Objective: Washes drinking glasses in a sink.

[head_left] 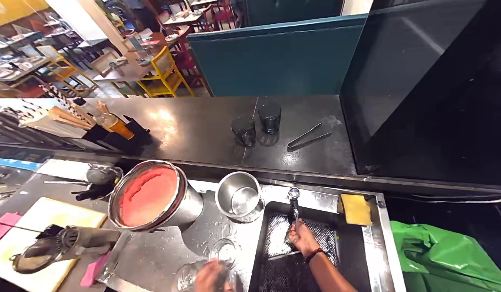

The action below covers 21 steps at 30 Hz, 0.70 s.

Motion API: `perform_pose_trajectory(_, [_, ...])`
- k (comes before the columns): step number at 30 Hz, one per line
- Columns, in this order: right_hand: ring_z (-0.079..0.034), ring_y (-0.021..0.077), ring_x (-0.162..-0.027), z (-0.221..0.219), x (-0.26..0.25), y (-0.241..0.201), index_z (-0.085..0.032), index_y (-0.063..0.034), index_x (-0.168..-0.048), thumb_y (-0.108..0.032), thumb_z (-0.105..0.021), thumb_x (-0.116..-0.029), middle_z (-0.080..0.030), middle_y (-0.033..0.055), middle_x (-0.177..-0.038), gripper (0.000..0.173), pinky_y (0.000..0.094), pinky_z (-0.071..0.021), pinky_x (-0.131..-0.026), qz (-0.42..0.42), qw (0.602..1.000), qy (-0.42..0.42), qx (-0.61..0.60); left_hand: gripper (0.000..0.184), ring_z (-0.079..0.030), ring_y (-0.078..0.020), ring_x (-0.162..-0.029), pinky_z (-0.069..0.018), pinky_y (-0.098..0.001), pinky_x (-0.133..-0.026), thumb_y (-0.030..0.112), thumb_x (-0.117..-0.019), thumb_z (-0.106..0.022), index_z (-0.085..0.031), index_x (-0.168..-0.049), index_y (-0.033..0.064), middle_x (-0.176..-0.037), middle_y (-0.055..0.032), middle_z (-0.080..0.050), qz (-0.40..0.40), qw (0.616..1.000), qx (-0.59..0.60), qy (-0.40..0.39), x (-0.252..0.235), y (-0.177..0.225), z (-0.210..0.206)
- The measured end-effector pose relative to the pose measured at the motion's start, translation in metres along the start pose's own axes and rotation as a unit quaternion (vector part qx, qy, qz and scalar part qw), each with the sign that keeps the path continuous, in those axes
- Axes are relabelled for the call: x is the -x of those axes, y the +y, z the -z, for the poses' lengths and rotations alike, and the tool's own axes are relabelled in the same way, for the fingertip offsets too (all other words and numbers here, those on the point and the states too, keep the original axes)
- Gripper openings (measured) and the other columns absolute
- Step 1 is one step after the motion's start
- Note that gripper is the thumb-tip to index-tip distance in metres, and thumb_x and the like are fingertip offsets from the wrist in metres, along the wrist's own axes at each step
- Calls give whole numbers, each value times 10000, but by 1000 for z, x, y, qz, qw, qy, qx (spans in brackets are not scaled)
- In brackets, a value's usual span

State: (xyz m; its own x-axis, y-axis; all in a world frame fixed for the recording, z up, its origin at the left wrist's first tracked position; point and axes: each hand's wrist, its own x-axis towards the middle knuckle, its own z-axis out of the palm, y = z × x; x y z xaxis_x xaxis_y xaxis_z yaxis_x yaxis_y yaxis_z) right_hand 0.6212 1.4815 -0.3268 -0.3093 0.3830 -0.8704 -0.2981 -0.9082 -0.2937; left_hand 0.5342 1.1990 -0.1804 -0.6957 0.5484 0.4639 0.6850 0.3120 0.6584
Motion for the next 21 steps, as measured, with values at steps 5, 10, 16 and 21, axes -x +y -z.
perform_pose_trajectory(5, [-472, 83, -458, 7, 5, 6, -468, -127, -887, -337, -291, -1134, -463, -14, -603, 369, 220, -447, -432, 33, 998, -27, -47, 469, -487, -281, -1400, -378, -439, -1191, 186, -1068, -350, -516, -1418, -79, -1484, -234, -515, 264, 889, 313, -207, -17, 26, -165])
perform_pose_trajectory(10, [-662, 119, -803, 23, 28, 6, -575, -38, -1143, -206, -354, -1118, -665, 58, -903, 279, 282, -579, -740, 105, 990, -89, 12, 493, -643, -256, -1118, -518, -430, -1000, 270, -1138, -255, -582, -1341, -37, -1230, -206, -658, 568, 703, 397, -157, -20, 24, -271])
perform_pose_trajectory(16, [-704, 147, -929, 37, 32, 13, -590, -11, -1208, -228, -298, -1124, -716, 76, -1013, 373, 325, -590, -846, 133, 984, -102, 52, 404, -620, -257, -1206, -484, -418, -1065, 121, -1102, -326, -571, -1371, -56, -1302, -218, -641, 524, 738, 401, -142, -10, 40, -252])
perform_pose_trajectory(21, [-596, -20, -585, 38, 61, 31, -659, -221, -825, -440, -376, -1091, -629, -95, -684, 446, 147, -513, -546, 19, 941, -328, -82, 496, -665, -176, -731, -567, -382, -690, 376, -1090, -200, -600, -965, 111, -773, -44, -671, 630, 477, 594, -149, 9, 18, -214])
